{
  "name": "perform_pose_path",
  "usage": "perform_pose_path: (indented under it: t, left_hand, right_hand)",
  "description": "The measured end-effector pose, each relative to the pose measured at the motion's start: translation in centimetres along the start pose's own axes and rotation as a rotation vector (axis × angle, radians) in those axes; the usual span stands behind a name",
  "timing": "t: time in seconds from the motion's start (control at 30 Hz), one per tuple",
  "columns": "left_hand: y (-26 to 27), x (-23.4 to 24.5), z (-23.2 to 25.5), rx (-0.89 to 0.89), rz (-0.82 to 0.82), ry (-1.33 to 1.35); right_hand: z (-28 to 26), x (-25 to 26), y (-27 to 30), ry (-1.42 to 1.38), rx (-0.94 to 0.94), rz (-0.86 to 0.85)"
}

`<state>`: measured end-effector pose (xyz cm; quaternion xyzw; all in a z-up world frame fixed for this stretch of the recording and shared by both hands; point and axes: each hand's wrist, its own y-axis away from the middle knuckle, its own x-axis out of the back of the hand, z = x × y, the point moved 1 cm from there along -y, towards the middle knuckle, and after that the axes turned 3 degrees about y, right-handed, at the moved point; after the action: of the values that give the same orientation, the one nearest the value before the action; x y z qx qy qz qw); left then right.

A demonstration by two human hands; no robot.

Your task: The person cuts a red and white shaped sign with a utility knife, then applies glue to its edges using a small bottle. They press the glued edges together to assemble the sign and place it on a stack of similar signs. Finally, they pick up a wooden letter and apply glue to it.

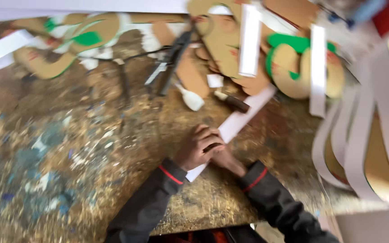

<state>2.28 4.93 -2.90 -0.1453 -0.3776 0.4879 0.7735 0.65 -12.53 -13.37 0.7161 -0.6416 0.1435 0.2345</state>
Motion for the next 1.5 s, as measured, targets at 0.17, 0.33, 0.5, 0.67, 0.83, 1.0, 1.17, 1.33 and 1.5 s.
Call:
perform_pose_path:
  t: [0.17,0.33,0.5,0.67,0.83,1.0,1.17,1.33,1.5]
  left_hand:
    - [-0.2,-1.0,2.1,-0.055,-0.234,-0.382]
    - [0.3,-3.0,1.0,-0.033,-0.177,-0.465]
    - [1.7,-6.4,3.8,-0.048,-0.214,-0.463]
    - [-0.1,-1.3,1.2,0.039,-0.003,-0.576]
    - [2.9,-5.8,0.1,-0.258,-0.104,-0.569]
    - [-0.6,4.6,-0.5,-0.015,0.081,-0.455]
    - [3.0,6.8,-6.8,0.287,0.425,-0.227]
    - [3.3,6.6,-7.3,0.192,0.415,-0.175]
    - [4.0,6.6,-8.0,0.212,0.4,-0.223]
  right_hand:
    - [1.4,1.5,-0.5,-0.048,0.074,0.067]
    - [2.4,0.7,1.0,-0.041,0.172,-0.003]
    - [1.0,0.8,-0.4,-0.027,0.318,-0.018]
    - [0.6,0.3,0.0,-0.007,0.428,-0.064]
    - [-1.2,2.1,-2.8,0.028,0.581,-0.066]
    - [-3.8,6.2,-4.1,0.066,0.682,-0.102]
    - [-5.0,16.4,-10.1,0.241,0.36,0.643]
    - [-0.6,16.5,-19.5,0.514,0.298,0.497]
    - [-1.5,15.7,-20.9,0.332,0.275,0.501]
